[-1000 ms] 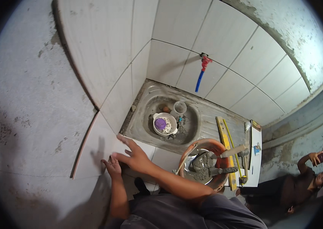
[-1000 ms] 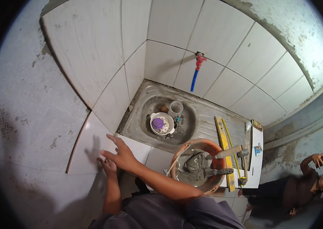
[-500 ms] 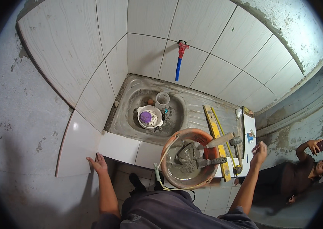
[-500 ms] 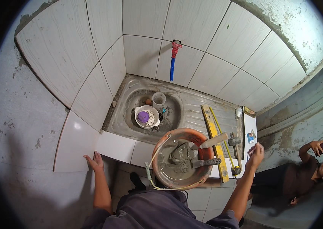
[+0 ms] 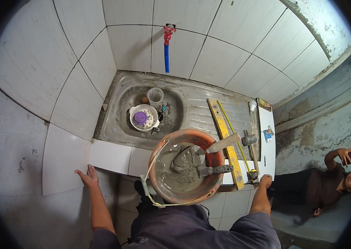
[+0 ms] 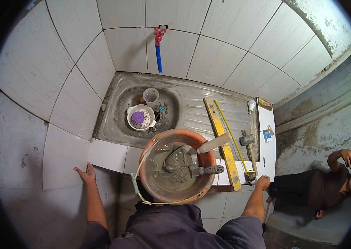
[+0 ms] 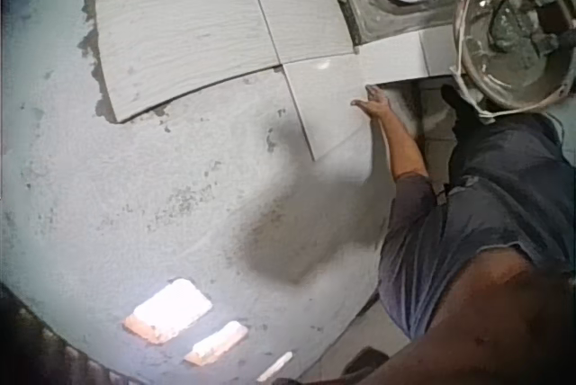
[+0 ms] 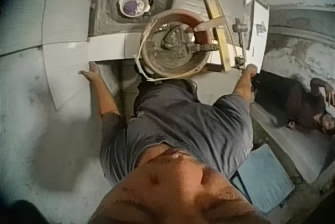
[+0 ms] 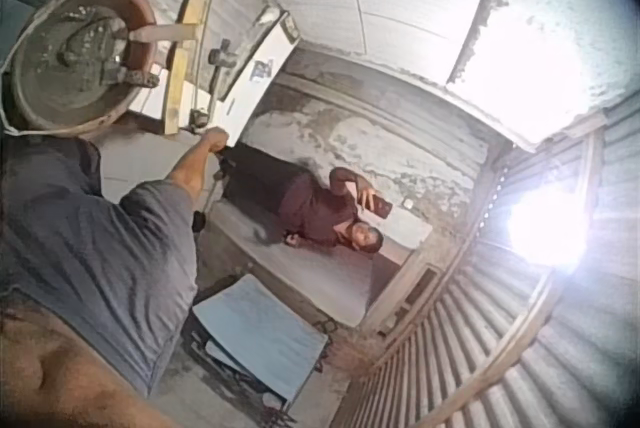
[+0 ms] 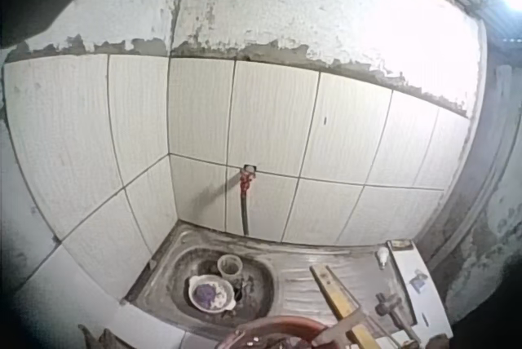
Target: The person applies mortar onto the back of a tile using a trowel, attaches the tile to the wall, taps it with a hammer, and aligns it using a pencil and a wooden board.
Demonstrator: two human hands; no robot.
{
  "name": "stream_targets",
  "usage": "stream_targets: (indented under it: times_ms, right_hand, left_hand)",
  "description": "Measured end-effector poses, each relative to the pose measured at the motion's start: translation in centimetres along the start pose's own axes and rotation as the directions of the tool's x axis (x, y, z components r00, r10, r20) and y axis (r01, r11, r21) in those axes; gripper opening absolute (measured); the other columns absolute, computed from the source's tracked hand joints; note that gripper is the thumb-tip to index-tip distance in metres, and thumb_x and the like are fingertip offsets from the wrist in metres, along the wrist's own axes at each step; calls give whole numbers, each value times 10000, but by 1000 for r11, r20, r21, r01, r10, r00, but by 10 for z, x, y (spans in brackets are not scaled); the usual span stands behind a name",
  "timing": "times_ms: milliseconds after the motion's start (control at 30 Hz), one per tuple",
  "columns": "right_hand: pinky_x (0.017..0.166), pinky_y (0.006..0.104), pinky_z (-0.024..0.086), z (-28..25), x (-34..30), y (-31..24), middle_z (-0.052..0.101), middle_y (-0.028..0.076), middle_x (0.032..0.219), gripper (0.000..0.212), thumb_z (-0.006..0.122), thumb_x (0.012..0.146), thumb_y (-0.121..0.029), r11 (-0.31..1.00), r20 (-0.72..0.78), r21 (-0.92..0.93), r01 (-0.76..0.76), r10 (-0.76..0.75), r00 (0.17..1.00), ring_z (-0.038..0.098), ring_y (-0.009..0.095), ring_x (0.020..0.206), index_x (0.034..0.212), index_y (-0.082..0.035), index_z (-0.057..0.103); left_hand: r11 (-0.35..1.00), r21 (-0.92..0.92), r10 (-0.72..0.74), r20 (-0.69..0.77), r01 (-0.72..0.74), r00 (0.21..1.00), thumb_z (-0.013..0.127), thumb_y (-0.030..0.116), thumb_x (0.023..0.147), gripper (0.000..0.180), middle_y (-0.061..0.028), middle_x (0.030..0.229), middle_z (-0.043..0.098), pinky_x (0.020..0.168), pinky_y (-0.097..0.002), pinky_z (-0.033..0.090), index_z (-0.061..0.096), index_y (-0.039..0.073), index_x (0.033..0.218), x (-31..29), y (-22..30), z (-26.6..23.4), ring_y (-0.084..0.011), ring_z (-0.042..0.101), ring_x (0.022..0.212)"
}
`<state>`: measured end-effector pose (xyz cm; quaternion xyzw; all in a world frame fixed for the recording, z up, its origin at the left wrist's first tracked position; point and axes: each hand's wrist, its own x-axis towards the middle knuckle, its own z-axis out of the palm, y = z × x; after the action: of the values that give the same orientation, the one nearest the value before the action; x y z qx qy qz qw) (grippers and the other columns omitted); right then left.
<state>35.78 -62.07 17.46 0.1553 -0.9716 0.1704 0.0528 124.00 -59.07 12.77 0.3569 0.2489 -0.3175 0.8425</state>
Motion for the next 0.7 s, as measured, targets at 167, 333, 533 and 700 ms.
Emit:
stream_targets:
  times_ms: [167,333,533,700]
  right_hand:
    - [839,359,459,38,63,-6,594,245,1050,549,648,669,-158,985,125,67,157,-165,978,582,332,992,1165,39,518]
    - [895,386,425,99,86,-13,631,189,959,324,539,772,-230,923,211,-121,366,-336,918,598,332,920,993,1,591]
    - [770,445,497,120,103,-17,625,177,948,255,613,783,-257,937,110,-309,163,-135,985,610,360,898,933,-52,586]
    - [660,416,510,119,152,-41,644,151,870,240,580,827,-272,871,206,-294,394,-344,916,629,320,782,886,-42,613]
  left_hand:
    - [998,40,38,8,-38,999,695,609,623,1117,-177,1410,202,1023,-358,309,122,28,1386,0,-3,0,-261,301,1284]
    - [995,98,29,18,-31,999,665,658,615,1163,-159,1418,200,1033,-345,281,91,6,1388,-5,0,-1,-248,296,1289]
    - [987,145,74,5,-74,997,630,685,632,1115,-158,1434,182,1056,-373,224,119,50,1391,-4,-5,-2,-254,271,1307]
    - [992,104,72,-2,-72,997,619,696,631,1105,-165,1434,191,1064,-382,205,119,76,1396,0,-7,-6,-260,271,1310]
